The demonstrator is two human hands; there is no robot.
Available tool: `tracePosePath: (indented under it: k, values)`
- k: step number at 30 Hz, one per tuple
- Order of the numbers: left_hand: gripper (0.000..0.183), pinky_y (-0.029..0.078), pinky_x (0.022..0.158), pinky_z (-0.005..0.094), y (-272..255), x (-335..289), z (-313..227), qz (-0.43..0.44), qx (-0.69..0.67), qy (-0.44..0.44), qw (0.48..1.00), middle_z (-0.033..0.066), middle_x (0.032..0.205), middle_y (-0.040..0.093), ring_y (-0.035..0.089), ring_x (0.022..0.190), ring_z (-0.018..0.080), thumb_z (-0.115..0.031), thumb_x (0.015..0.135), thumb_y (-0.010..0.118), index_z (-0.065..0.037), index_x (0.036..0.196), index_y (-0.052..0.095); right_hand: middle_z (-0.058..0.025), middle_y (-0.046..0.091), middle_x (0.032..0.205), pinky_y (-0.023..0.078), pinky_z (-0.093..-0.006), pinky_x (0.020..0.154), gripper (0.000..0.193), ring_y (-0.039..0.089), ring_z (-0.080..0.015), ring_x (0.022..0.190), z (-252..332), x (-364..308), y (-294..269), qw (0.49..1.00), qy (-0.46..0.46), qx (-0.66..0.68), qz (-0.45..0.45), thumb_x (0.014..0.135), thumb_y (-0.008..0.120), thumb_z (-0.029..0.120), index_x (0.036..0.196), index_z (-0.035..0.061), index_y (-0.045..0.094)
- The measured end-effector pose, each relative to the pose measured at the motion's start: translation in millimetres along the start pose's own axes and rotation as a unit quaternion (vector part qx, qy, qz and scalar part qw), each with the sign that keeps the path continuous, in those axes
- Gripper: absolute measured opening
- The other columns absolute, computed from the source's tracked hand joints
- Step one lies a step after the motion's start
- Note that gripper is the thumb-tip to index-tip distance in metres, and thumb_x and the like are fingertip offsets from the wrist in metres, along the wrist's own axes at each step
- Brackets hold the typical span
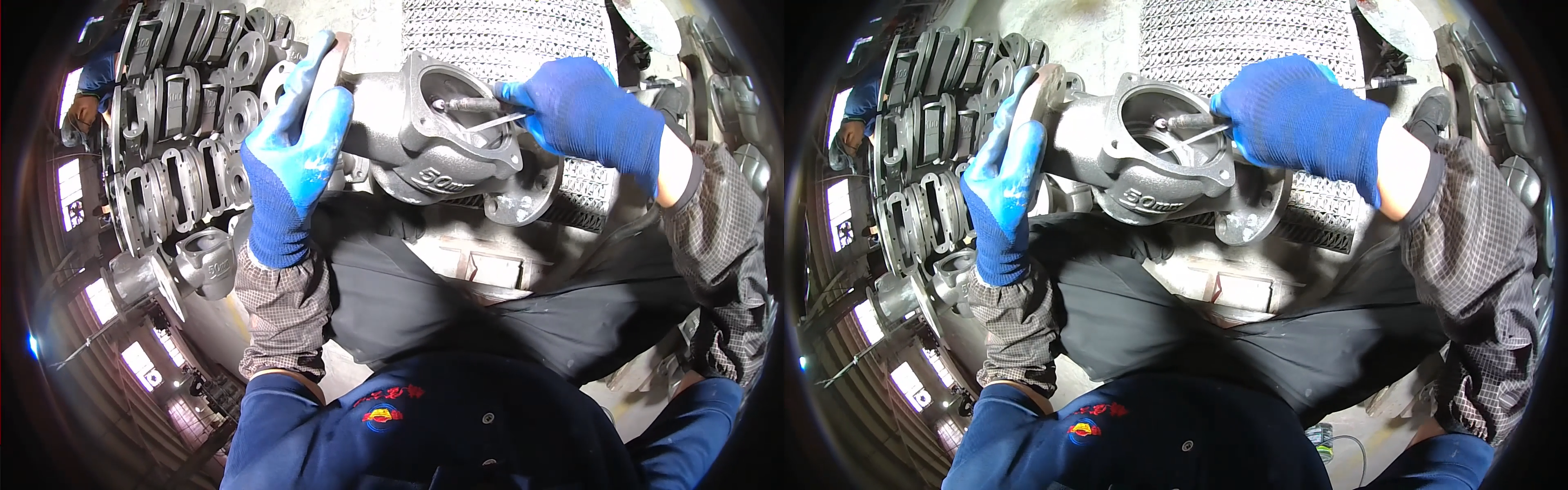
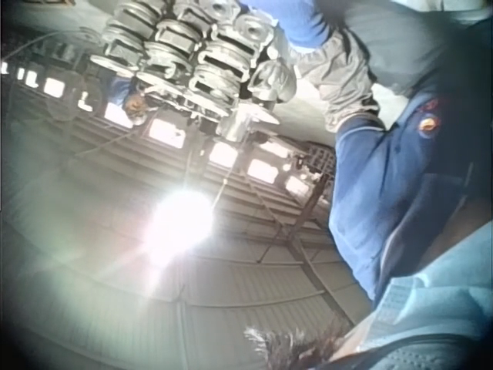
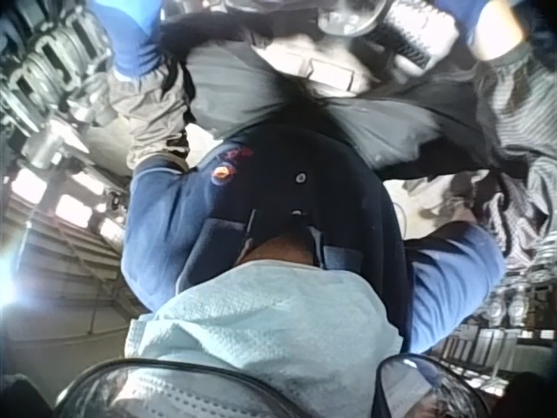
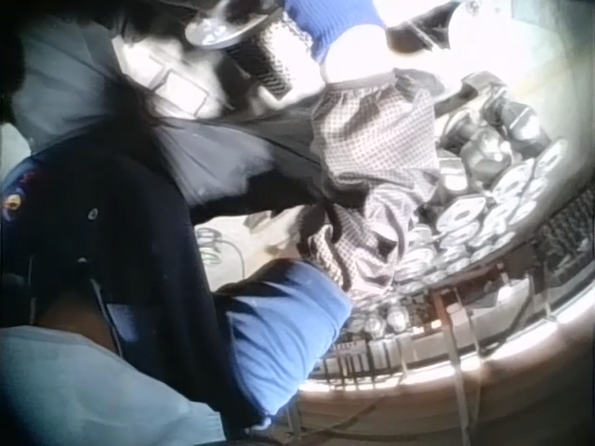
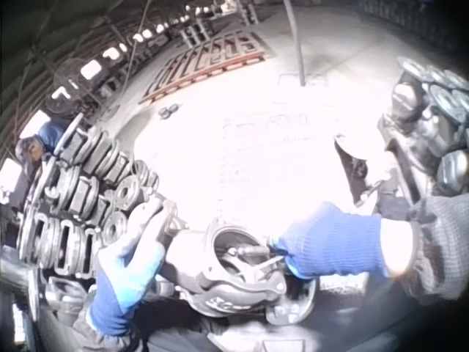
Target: The person holds a metal valve casting and uses a metal file to scrape and smooth the internal and external surfaces. They rotate the part to reach different areas, including the interior through the opening and the edges of the flange, before placing it back down.
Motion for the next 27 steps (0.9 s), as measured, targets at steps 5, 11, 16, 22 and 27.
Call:
tracePosePath:
  k: [5, 11, 16, 22, 27]
  values:
    - [0.038, 0.046, 0.086, 0.026, -4, -1, 2, -0.002, 0.036, 0.076, 0.996, 0.0076, 0.111, 0.065, 0.057, 0.095, 0.0093, -0.007, 0.083, 0.069, 0.003, 0.118, 0.06, -0.0132, 0.066, 0.082, 0.054, -0.0409, 0.069, 0.02, 0.066, -0.028, 0.076, 0, 1, 4, 0.999, 0.015, 0.034, -0.002, 0.081, 0.063, 0.024, 0.095, 0.0103, 0.066]
    - [0.041, 0.046, 0.087, 0.026, 2, 0, -3, 0.002, -0.04, 0.002, 0.999, 0.0076, 0.114, 0.064, 0.056, 0.095, 0.0094, -0.007, 0.084, 0.066, 0.0, 0.123, 0.057, -0.0137, 0.065, 0.078, 0.054, -0.0413, 0.067, 0.02, 0.066, -0.0275, 0.073, -4, 1, 2, 0.997, -0.029, -0.015, -0.065, 0.081, 0.061, 0.024, 0.095, 0.0097, 0.066]
    - [0.039, 0.045, 0.086, 0.0243, 3, 2, -7, 0.0, -0.06, 0.016, 0.998, 0.0068, 0.116, 0.063, 0.056, 0.094, 0.0083, -0.006, 0.085, 0.064, -0.001, 0.123, 0.058, -0.0133, 0.065, 0.077, 0.054, -0.041, 0.066, 0.024, 0.066, -0.0279, 0.072, 0, 3, 3, 0.999, -0.003, -0.006, -0.033, 0.081, 0.062, 0.026, 0.098, 0.0095, 0.066]
    - [0.04, 0.045, 0.086, 0.0237, 1, 0, -7, 0.007, -0.023, 0.029, 0.999, 0.007, 0.119, 0.062, 0.056, 0.094, 0.0072, -0.004, 0.085, 0.063, -0.001, 0.124, 0.057, -0.0139, 0.065, 0.075, 0.054, -0.0417, 0.065, 0.025, 0.066, -0.0285, 0.07, 3, 1, 7, 1.0, 0.004, 0.014, -0.017, 0.081, 0.061, 0.022, 0.103, 0.0114, 0.065]
    - [0.04, 0.046, 0.087, 0.0255, 2, 3, -3, 0.005, -0.063, 0.025, 0.998, 0.0071, 0.118, 0.063, 0.057, 0.096, 0.0088, -0.005, 0.085, 0.064, -0.001, 0.124, 0.057, -0.0139, 0.065, 0.075, 0.054, -0.0411, 0.065, 0.021, 0.066, -0.0284, 0.07, -4, -1, 7, 0.999, 0.018, 0.022, -0.035, 0.081, 0.061, 0.02, 0.097, 0.0082, 0.066]
Point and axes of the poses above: each hand's wrist, its own x-axis towards the middle knuckle, its own y-axis out of the palm, z = x × y, the point moved 5 cm from there along x, towards the middle knuckle
